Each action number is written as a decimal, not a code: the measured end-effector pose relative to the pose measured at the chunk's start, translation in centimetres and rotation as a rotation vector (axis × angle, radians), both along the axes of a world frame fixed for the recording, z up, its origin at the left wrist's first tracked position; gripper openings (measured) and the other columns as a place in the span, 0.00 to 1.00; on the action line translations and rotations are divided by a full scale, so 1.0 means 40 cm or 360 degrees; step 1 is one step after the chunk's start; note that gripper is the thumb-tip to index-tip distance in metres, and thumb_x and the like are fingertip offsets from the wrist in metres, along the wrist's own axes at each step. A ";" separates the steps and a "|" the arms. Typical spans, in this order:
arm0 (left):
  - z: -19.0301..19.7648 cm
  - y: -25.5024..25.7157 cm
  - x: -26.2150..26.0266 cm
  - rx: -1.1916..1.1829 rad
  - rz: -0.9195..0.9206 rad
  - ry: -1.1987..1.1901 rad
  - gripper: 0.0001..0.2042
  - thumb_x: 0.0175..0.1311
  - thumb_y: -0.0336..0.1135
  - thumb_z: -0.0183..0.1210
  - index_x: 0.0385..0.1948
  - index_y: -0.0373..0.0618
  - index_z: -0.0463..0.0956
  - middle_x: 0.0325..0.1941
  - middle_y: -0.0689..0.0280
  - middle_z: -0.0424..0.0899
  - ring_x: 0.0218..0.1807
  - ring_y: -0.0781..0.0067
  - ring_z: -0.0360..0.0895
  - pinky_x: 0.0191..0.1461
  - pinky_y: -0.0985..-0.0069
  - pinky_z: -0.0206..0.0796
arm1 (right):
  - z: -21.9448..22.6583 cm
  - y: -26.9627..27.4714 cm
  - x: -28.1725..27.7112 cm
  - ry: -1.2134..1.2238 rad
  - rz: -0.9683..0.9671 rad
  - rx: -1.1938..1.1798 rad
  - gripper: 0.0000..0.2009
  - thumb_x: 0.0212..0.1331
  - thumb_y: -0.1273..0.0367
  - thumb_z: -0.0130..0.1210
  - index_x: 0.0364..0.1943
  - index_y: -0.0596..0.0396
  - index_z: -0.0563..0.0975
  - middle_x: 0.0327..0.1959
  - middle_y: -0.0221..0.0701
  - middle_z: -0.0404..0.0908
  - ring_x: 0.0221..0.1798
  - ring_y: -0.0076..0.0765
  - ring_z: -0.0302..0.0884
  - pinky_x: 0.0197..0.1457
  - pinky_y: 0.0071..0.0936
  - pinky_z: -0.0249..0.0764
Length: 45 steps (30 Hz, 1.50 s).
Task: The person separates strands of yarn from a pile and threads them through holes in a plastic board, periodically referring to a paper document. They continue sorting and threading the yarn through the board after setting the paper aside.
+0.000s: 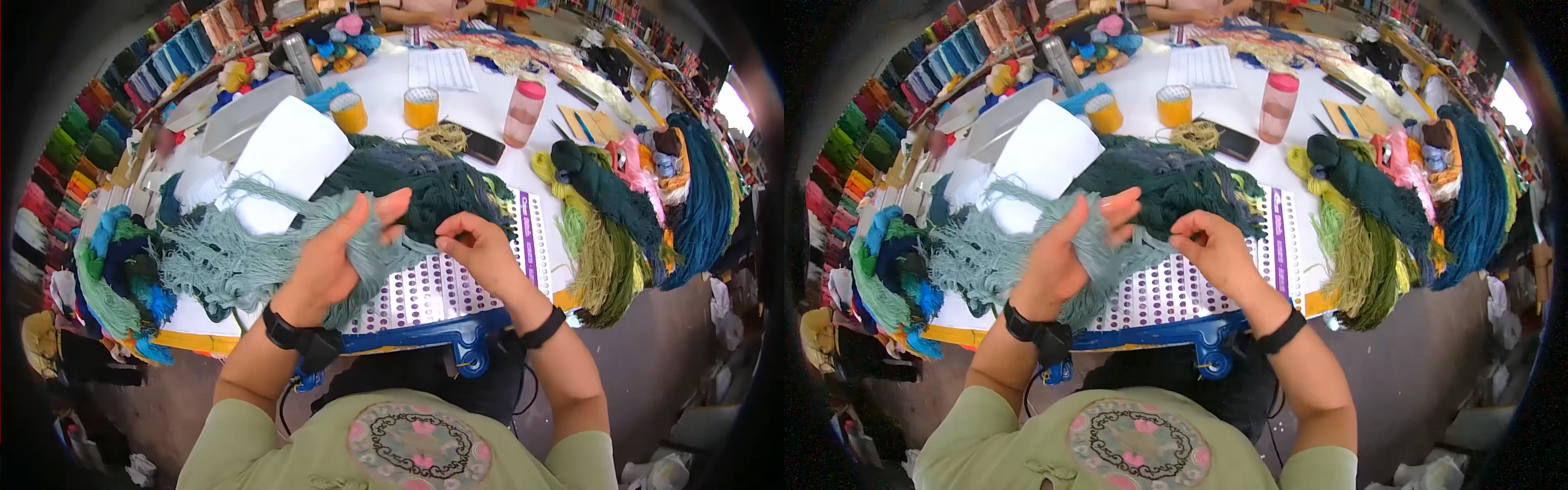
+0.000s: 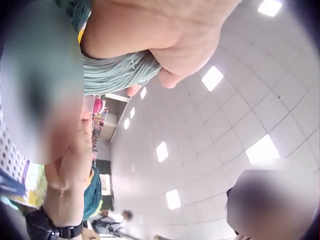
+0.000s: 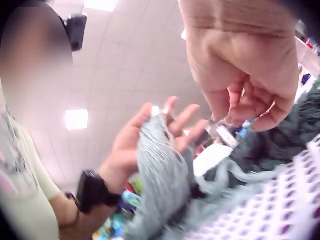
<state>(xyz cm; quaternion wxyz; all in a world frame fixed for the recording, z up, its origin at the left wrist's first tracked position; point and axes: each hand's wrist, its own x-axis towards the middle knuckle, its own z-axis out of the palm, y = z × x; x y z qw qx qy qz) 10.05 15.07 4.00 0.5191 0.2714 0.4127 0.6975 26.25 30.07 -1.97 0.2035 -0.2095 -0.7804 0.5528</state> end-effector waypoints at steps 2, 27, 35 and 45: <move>0.012 0.020 0.041 0.0111 -0.0105 -0.0100 0.28 0.72 0.52 0.41 0.62 0.35 0.63 0.62 0.58 0.70 0.63 0.65 0.66 0.65 0.68 0.59 | 0.028 -0.016 -0.002 0.0389 -0.0070 -0.0422 0.08 0.56 0.71 0.62 0.38 0.57 0.78 0.32 0.20 0.78 0.30 0.13 0.70 0.34 0.16 0.69; 0.032 0.018 0.120 0.0189 -0.0226 0.0049 0.30 0.73 0.55 0.37 0.61 0.34 0.63 0.58 0.59 0.74 0.56 0.70 0.72 0.64 0.71 0.61 | 0.150 -0.129 0.048 0.0497 -0.0025 -0.0481 0.04 0.62 0.68 0.57 0.36 0.51 0.78 0.30 0.21 0.79 0.28 0.11 0.69 0.27 0.12 0.63; 0.001 0.011 0.095 0.0132 -0.0190 0.0065 0.23 0.72 0.50 0.45 0.52 0.37 0.73 0.57 0.61 0.76 0.58 0.74 0.70 0.64 0.73 0.60 | 0.169 -0.139 0.043 0.0639 -0.0063 -0.0901 0.06 0.65 0.66 0.53 0.39 0.52 0.76 0.34 0.24 0.79 0.23 0.13 0.64 0.26 0.13 0.63; 0.028 0.015 0.115 0.0108 -0.0166 0.0108 0.19 0.72 0.45 0.46 0.52 0.38 0.73 0.64 0.60 0.70 0.60 0.71 0.68 0.65 0.72 0.60 | 0.158 -0.141 0.030 0.0453 -0.0154 -0.0724 0.06 0.62 0.65 0.57 0.37 0.51 0.78 0.30 0.22 0.79 0.27 0.10 0.68 0.26 0.11 0.62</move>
